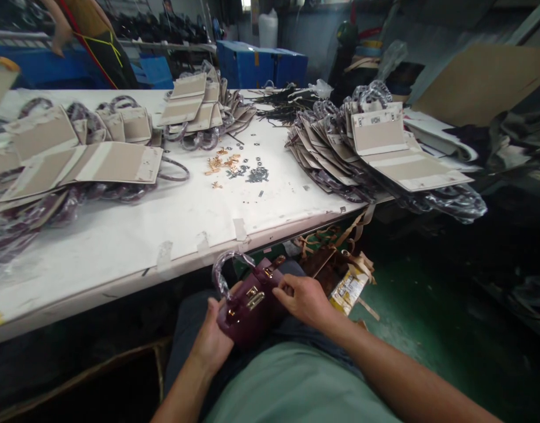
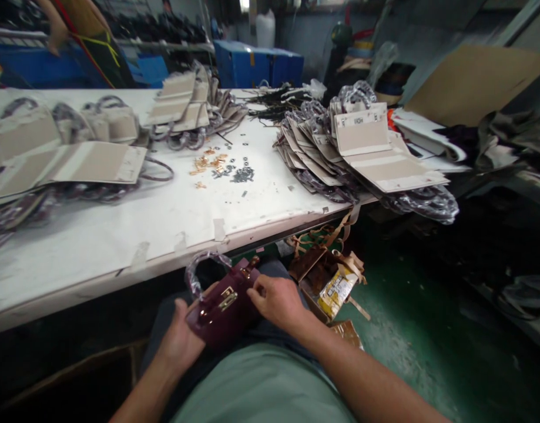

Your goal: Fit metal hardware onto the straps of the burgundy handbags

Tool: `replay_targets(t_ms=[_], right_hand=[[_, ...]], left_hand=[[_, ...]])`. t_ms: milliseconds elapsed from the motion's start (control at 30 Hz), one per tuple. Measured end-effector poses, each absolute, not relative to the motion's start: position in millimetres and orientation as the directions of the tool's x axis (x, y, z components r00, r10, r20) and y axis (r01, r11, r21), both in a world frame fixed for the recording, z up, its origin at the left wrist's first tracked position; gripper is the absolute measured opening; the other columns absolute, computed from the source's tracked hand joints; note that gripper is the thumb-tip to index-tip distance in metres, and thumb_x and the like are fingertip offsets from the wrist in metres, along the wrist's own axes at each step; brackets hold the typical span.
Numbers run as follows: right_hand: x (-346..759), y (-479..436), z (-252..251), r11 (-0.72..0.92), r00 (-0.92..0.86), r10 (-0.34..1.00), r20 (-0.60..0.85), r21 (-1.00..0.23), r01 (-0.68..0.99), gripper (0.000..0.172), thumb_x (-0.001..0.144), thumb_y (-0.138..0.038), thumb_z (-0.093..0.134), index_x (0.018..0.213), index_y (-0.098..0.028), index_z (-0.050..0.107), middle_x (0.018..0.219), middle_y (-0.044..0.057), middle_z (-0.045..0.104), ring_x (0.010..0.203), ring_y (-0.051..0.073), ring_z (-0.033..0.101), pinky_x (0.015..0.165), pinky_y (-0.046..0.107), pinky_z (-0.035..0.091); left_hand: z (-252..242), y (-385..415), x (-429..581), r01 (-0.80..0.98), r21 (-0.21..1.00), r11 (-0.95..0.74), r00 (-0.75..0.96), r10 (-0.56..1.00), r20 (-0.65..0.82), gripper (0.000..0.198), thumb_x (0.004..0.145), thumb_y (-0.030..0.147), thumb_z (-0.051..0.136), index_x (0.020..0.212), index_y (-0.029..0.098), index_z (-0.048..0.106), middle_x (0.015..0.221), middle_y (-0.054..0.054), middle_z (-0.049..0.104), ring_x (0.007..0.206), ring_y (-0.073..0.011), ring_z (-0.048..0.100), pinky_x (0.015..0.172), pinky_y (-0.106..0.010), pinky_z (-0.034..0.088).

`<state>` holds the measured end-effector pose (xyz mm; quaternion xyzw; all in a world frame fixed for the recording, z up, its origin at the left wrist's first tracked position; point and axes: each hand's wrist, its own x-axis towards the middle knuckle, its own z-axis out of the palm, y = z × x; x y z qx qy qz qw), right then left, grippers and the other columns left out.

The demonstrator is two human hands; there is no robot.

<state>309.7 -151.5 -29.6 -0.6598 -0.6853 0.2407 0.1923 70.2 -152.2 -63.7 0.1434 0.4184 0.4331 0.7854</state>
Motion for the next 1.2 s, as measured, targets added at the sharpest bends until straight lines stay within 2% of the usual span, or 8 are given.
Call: replay_targets(t_ms=[167, 367, 500, 733, 900, 1033, 1133, 1200], right_hand=[[295.0, -147.4, -34.4, 0.094, -0.211, 0.974, -0.080, -0.705, 0.703, 0.026, 0.089, -0.026, 0.070, 0.113, -0.028, 0.078, 0.088, -0.001, 0.079, 0.077, 0.017, 0.071, 0.068, 0.023, 0.047], [280.7, -142.6, -33.1, 0.137, -0.298, 0.954, -0.043, -0.818, 0.559, 0.023, 0.094, -0.026, 0.069, 0.113, -0.028, 0.080, 0.112, 0.002, 0.081, 0.099, 0.019, 0.075, 0.091, 0.026, 0.054], [273.3, -142.9, -25.9, 0.130, -0.252, 0.967, -0.022, -0.813, 0.567, 0.032, 0.092, -0.024, 0.069, 0.123, -0.029, 0.077, 0.108, 0.002, 0.081, 0.093, 0.020, 0.075, 0.088, 0.027, 0.056], [278.5, -103.8, 25.4, 0.252, -0.277, 0.959, 0.053, -0.603, 0.757, 0.044, 0.094, -0.037, 0.067, 0.138, -0.033, 0.069, 0.122, 0.004, 0.079, 0.109, 0.024, 0.074, 0.093, 0.030, 0.053], [269.6, -28.7, 67.8, 0.317, -0.330, 0.944, 0.027, -0.367, 0.875, 0.037, 0.098, -0.043, 0.058, 0.130, -0.033, 0.073, 0.116, 0.005, 0.080, 0.106, 0.026, 0.073, 0.085, 0.032, 0.051], [251.4, 31.2, 75.6, 0.270, -0.299, 0.953, -0.055, -0.297, 0.916, 0.031, 0.098, -0.043, 0.057, 0.113, -0.028, 0.080, 0.116, 0.007, 0.079, 0.107, 0.026, 0.071, 0.084, 0.031, 0.051], [239.8, 59.3, 67.7, 0.218, -0.253, 0.964, -0.086, -0.291, 0.932, 0.030, 0.092, -0.042, 0.063, 0.105, -0.024, 0.083, 0.111, 0.011, 0.080, 0.104, 0.028, 0.073, 0.083, 0.033, 0.053], [234.4, 70.1, 60.3, 0.194, -0.235, 0.966, -0.112, -0.291, 0.937, 0.028, 0.090, -0.039, 0.065, 0.103, -0.023, 0.083, 0.108, 0.013, 0.080, 0.101, 0.029, 0.073, 0.083, 0.035, 0.054]], left_hand=[[-73.9, -174.3, 72.9, -0.230, 0.846, 0.481, 0.122, 0.877, -0.465, 0.080, 0.063, 0.032, 0.096, 0.134, 0.024, 0.060, 0.127, -0.007, 0.075, 0.116, -0.0271, 0.071, 0.104, -0.038, 0.053], [-74.2, -176.7, 88.8, 0.024, 0.943, 0.332, 0.170, 0.928, -0.331, 0.048, 0.070, 0.030, 0.083, 0.114, 0.020, 0.068, 0.106, -0.006, 0.077, 0.102, -0.0279, 0.072, 0.097, -0.040, 0.054], [-62.4, -173.4, 94.1, 0.211, 0.956, 0.201, 0.125, 0.965, -0.231, 0.034, 0.080, 0.028, 0.069, 0.113, 0.020, 0.071, 0.112, -0.008, 0.077, 0.110, -0.0296, 0.070, 0.104, -0.041, 0.050], [4.5, -111.7, 62.6, 0.399, 0.917, -0.009, 0.121, 0.992, -0.043, 0.056, 0.073, 0.023, 0.070, 0.130, 0.023, 0.066, 0.116, -0.006, 0.076, 0.108, -0.0287, 0.071, 0.106, -0.042, 0.050], [56.0, -33.3, 39.3, 0.370, 0.928, -0.032, 0.300, 0.950, -0.087, 0.067, 0.074, 0.030, 0.072, 0.138, 0.017, 0.055, 0.107, -0.006, 0.077, 0.100, -0.0268, 0.073, 0.094, -0.040, 0.056], [49.9, 1.9, 35.2, 0.509, 0.844, -0.172, 0.158, 0.982, 0.105, 0.055, 0.078, 0.032, 0.070, 0.130, 0.018, 0.058, 0.117, -0.010, 0.073, 0.109, -0.0290, 0.070, 0.100, -0.045, 0.054], [20.8, 3.2, 32.8, 0.734, 0.600, -0.317, 0.030, 0.899, 0.438, 0.069, 0.080, 0.038, 0.075, 0.140, 0.014, 0.053, 0.137, -0.019, 0.062, 0.129, -0.0361, 0.058, 0.113, -0.053, 0.044], [2.8, -0.6, 30.1, 0.800, 0.437, -0.412, 0.162, 0.849, 0.503, 0.071, 0.082, 0.039, 0.077, 0.144, 0.014, 0.051, 0.141, -0.021, 0.059, 0.135, -0.0379, 0.052, 0.117, -0.054, 0.039]])
